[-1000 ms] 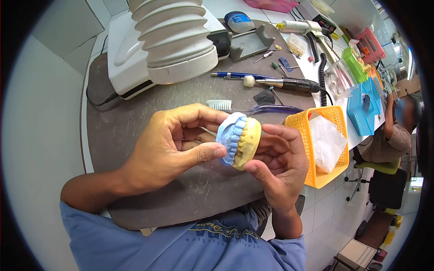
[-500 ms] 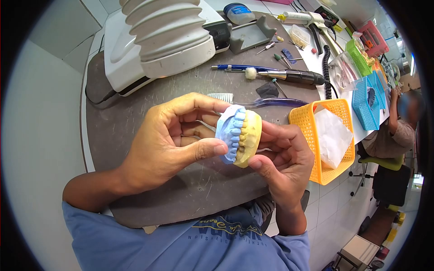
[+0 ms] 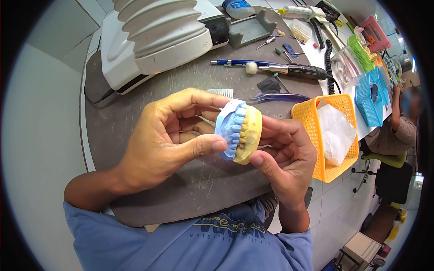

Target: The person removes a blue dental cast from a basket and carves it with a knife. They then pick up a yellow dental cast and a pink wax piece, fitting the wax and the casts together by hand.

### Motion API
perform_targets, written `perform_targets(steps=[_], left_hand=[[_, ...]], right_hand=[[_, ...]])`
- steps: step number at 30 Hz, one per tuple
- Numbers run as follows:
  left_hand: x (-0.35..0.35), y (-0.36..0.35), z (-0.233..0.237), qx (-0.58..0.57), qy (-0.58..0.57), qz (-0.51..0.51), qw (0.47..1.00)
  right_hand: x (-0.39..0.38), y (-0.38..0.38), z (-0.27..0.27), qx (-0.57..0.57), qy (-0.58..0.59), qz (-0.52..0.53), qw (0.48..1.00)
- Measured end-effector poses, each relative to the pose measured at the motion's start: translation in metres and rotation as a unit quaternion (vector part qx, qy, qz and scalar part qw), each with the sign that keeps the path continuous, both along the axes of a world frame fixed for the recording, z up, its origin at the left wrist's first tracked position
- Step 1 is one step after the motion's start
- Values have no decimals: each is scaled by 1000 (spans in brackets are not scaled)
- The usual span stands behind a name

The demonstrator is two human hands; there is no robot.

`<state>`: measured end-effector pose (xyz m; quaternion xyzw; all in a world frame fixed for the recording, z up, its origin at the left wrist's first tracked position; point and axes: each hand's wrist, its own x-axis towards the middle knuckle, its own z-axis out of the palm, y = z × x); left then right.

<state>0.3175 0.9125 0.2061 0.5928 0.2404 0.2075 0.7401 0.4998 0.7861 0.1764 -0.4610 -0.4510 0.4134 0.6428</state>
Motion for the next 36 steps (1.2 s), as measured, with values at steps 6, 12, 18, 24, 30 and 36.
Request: perform_targets(steps=[6,12,18,24,30,36], left_hand=[[0,-1,0,-5,3,-4,1000],[2,-2,3,-50,16,-8,999],[2,-2,4,-49,16,-3,999],[2,-2,1,-57,19,-3,998],[2,-1,-3,-5,13,-12,1000],[0,-8,-6,105,-10,14,994]], right_hand=[[0,0,0,-3,11,4,1000],[2,0,1,-14,7,3,1000],[0,0,4,-41,19,-7,999],[2,0,4,-40,25,7,999],[1,0,5,-59,19,12,998],[-1,-2,-2,-21,-65,-4,998]])
